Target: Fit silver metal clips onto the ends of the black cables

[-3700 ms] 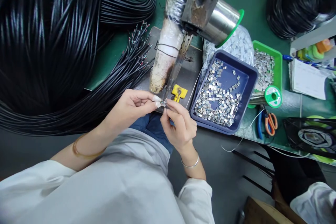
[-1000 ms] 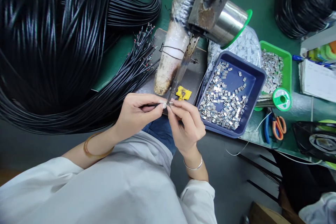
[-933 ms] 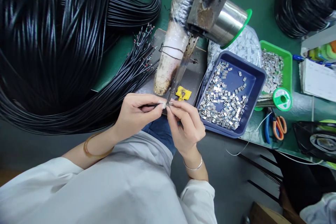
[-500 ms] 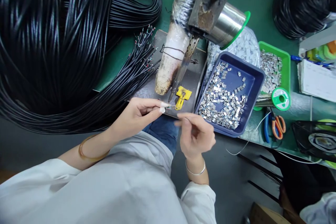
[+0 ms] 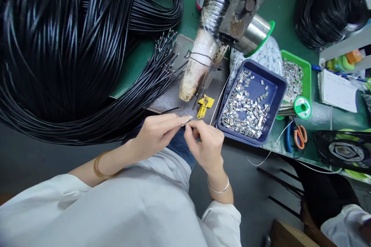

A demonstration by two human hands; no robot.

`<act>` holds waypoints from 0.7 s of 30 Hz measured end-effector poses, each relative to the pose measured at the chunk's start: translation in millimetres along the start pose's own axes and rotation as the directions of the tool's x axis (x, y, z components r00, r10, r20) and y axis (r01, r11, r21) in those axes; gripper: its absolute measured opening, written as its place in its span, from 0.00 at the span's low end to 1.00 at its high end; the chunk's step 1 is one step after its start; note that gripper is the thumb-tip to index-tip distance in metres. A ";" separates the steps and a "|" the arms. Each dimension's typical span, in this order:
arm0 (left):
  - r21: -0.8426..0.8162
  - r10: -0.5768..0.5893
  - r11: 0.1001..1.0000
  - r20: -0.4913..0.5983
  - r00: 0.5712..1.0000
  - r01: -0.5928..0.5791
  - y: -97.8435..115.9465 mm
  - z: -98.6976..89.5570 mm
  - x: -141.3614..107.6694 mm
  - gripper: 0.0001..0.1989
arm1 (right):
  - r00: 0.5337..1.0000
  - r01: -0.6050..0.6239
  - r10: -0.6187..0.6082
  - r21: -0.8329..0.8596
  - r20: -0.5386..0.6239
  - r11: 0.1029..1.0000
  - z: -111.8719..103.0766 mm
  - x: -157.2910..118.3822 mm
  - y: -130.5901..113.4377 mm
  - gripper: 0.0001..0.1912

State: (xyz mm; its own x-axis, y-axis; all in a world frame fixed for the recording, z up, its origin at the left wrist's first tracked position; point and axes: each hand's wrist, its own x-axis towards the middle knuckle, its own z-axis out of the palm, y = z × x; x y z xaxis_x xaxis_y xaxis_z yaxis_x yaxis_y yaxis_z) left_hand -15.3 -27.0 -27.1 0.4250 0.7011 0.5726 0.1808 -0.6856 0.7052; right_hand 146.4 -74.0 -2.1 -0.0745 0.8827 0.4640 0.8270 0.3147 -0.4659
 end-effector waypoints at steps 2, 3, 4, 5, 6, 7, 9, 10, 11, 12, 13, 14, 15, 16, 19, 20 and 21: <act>-0.018 0.008 1.000 -0.061 0.998 -0.010 0.0 0.6 0.0 0.11 | 0.992 -0.088 0.098 0.126 -0.080 0.988 -2.7 -1.2 1.3 0.04; -0.063 -0.034 0.998 -0.083 0.996 0.029 1.0 0.5 1.3 0.10 | 0.976 -0.105 0.140 0.199 -0.166 0.974 -3.8 -1.5 2.2 0.03; -0.121 -0.106 0.988 -0.092 0.990 0.095 2.4 0.1 3.3 0.08 | 0.947 -0.095 0.171 0.273 -0.271 0.957 -4.4 -1.4 3.2 0.02; -0.191 -0.203 0.964 -0.087 0.975 0.184 4.0 -0.4 5.7 0.07 | 0.908 -0.063 0.193 0.336 -0.371 0.940 -4.6 -1.0 4.2 0.04; -0.266 -0.309 0.922 -0.064 0.949 0.282 5.6 -1.0 8.4 0.06 | 0.868 -0.021 0.205 0.378 -0.453 0.926 -4.2 -0.2 5.2 0.06; -0.339 -0.408 0.863 -0.028 0.913 0.375 6.8 -1.7 11.2 0.06 | 0.835 0.014 0.207 0.395 -0.510 0.918 -3.3 0.5 6.0 0.09; -0.456 -0.536 0.736 0.060 0.842 0.501 8.0 -2.6 16.4 0.06 | 0.817 0.031 0.183 0.358 -0.546 0.933 -0.3 1.4 7.1 0.13; -0.493 -0.565 0.687 0.101 0.819 0.534 7.8 -2.8 18.5 0.06 | 0.831 0.022 0.154 0.309 -0.535 0.951 1.7 1.2 7.5 0.14; -0.516 -0.576 0.655 0.133 0.806 0.553 7.2 -2.8 20.4 0.06 | 0.851 0.019 0.115 0.249 -0.512 0.968 3.9 0.5 8.0 0.13; -0.527 -0.580 0.636 0.156 0.800 0.564 6.4 -2.6 21.8 0.07 | 0.876 0.027 0.065 0.182 -0.478 0.983 6.0 -0.5 8.5 0.12; -0.534 -0.580 0.625 0.173 0.796 0.570 5.4 -2.0 22.9 0.07 | 0.903 0.044 0.010 0.115 -0.430 0.992 8.2 -1.7 9.3 0.12; -0.537 -0.579 0.618 0.183 0.795 0.574 4.5 -1.3 23.8 0.07 | 0.924 0.066 -0.040 0.057 -0.380 0.996 10.3 -2.9 10.2 0.12; -0.539 -0.579 0.614 0.188 0.794 0.576 3.8 -0.4 24.5 0.07 | 0.936 0.089 -0.078 0.015 -0.342 0.996 12.2 -3.8 11.3 0.12; -0.538 -0.580 0.614 0.189 0.793 0.577 3.2 0.6 25.1 0.07 | 0.943 0.101 -0.097 -0.006 -0.319 0.995 14.0 -4.5 12.5 0.12; -0.523 -0.597 0.620 0.169 0.784 0.585 2.9 3.2 27.3 0.05 | 0.945 0.075 -0.061 0.030 -0.321 0.997 18.0 -4.6 15.6 0.11; -0.517 -0.604 0.621 0.164 0.780 0.589 3.1 3.7 28.3 0.05 | 0.944 0.058 -0.037 0.056 -0.327 0.997 18.9 -4.3 16.3 0.10; -0.514 -0.612 0.620 0.157 0.775 0.593 3.4 4.0 29.5 0.04 | 0.944 0.042 -0.014 0.078 -0.329 0.996 19.6 -3.9 16.7 0.09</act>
State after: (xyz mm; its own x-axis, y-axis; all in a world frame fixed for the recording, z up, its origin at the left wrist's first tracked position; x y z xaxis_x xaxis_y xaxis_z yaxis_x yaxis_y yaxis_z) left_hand 1.4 -9.5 -9.5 0.3584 0.9320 -0.0532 -0.0916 0.0918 0.9916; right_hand 149.6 -65.4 -26.4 0.1014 0.7144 0.6923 0.7775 0.3773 -0.5032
